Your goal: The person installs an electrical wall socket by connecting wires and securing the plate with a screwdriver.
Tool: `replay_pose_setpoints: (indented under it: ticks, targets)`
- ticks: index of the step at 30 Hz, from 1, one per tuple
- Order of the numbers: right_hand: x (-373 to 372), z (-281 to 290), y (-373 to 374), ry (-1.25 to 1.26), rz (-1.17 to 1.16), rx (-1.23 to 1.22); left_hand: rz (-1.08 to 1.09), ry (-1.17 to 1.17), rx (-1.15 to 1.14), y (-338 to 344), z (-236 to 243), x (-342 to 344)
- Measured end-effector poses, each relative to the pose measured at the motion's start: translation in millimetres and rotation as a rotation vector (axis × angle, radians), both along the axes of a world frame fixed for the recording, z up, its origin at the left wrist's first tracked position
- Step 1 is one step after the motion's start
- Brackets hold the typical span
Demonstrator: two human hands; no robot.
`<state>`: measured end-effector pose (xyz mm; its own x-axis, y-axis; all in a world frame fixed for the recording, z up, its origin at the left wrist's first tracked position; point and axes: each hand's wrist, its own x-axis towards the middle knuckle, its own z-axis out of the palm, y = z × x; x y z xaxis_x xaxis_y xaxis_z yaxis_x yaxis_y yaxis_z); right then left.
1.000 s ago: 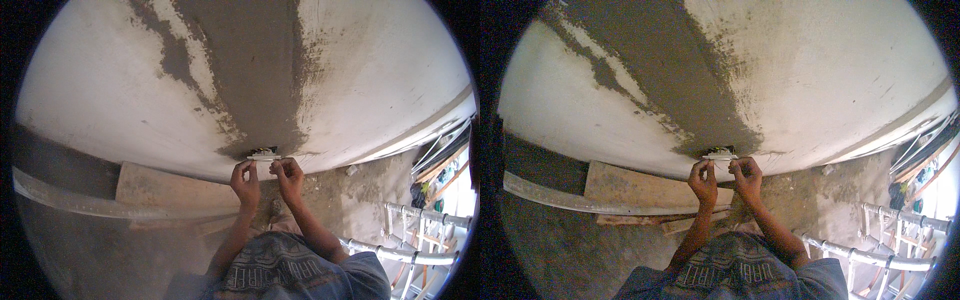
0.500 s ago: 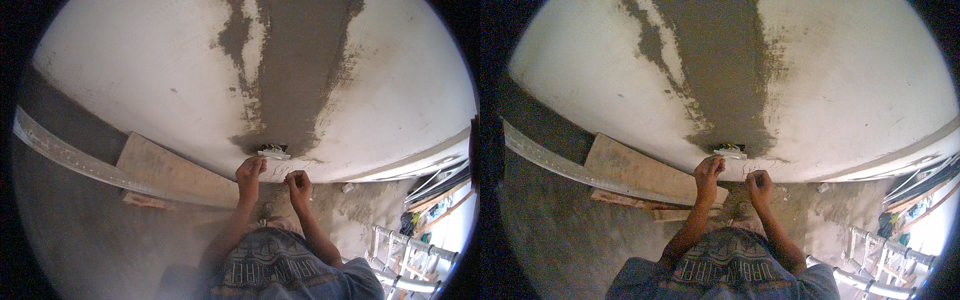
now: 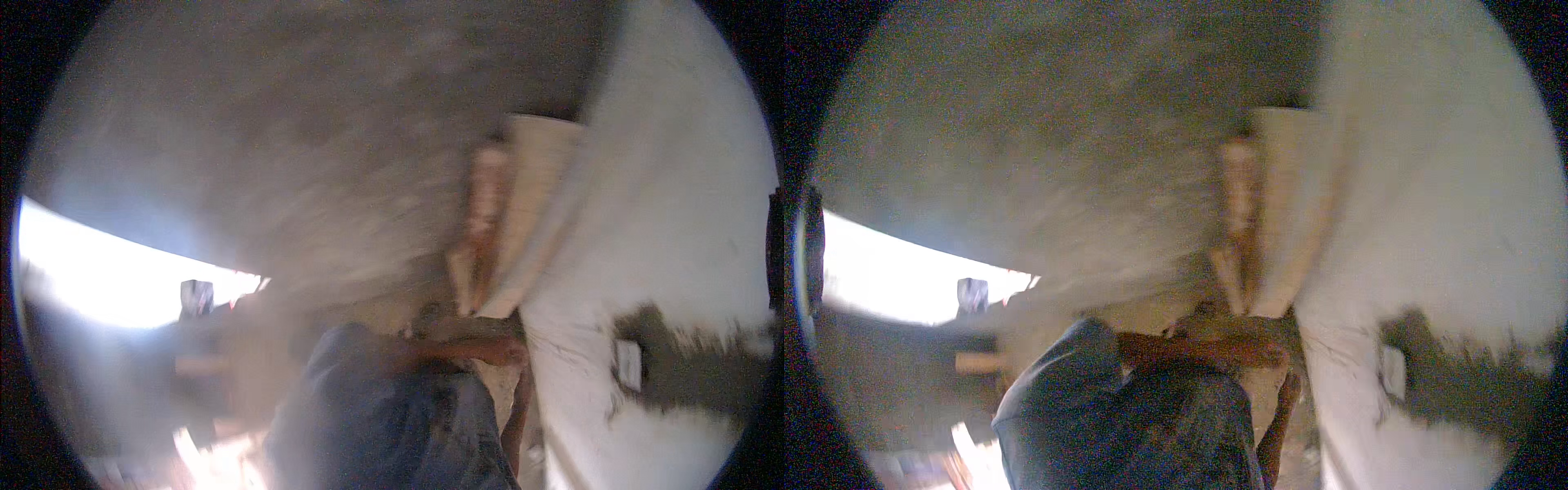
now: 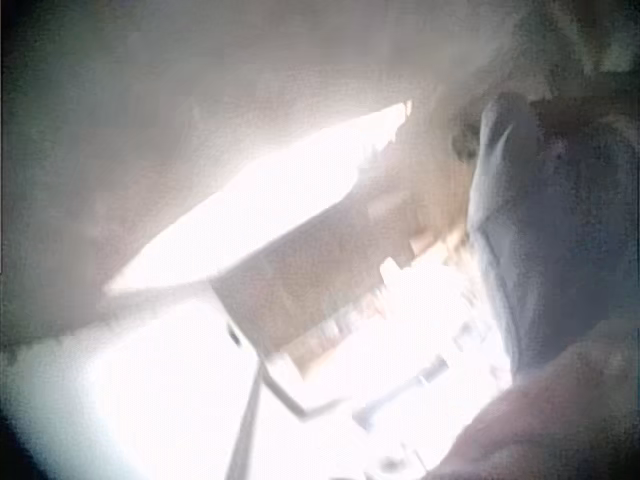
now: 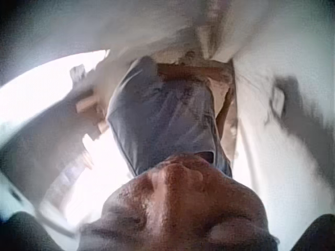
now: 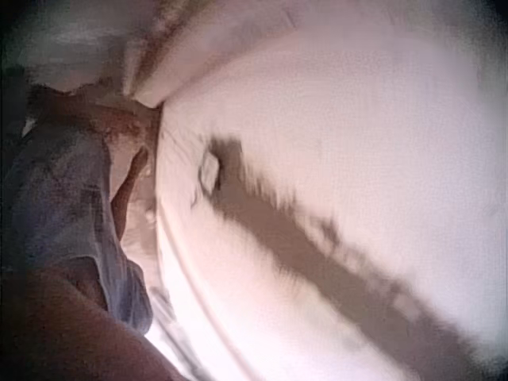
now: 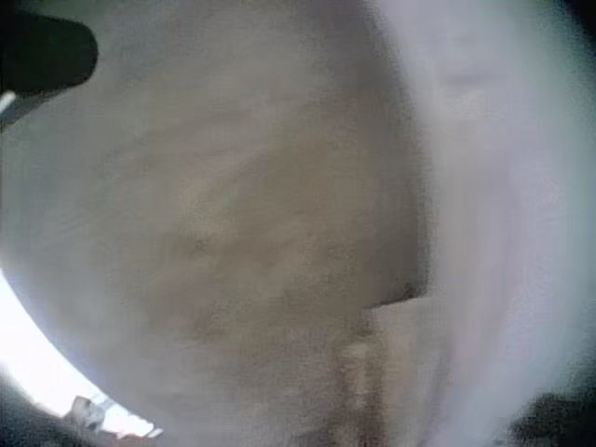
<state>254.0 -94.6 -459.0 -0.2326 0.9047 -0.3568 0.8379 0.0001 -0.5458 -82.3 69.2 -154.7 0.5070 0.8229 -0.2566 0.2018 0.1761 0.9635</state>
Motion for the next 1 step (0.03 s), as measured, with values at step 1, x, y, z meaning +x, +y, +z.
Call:
replay_pose_setpoints:
  ticks: [1]
  targets:
    - [56.7, -56.6, -11.7, -0.046, 0.150, -0.043, -0.016, 0.119, -0.038, -38.2, -12.8, -13.5]
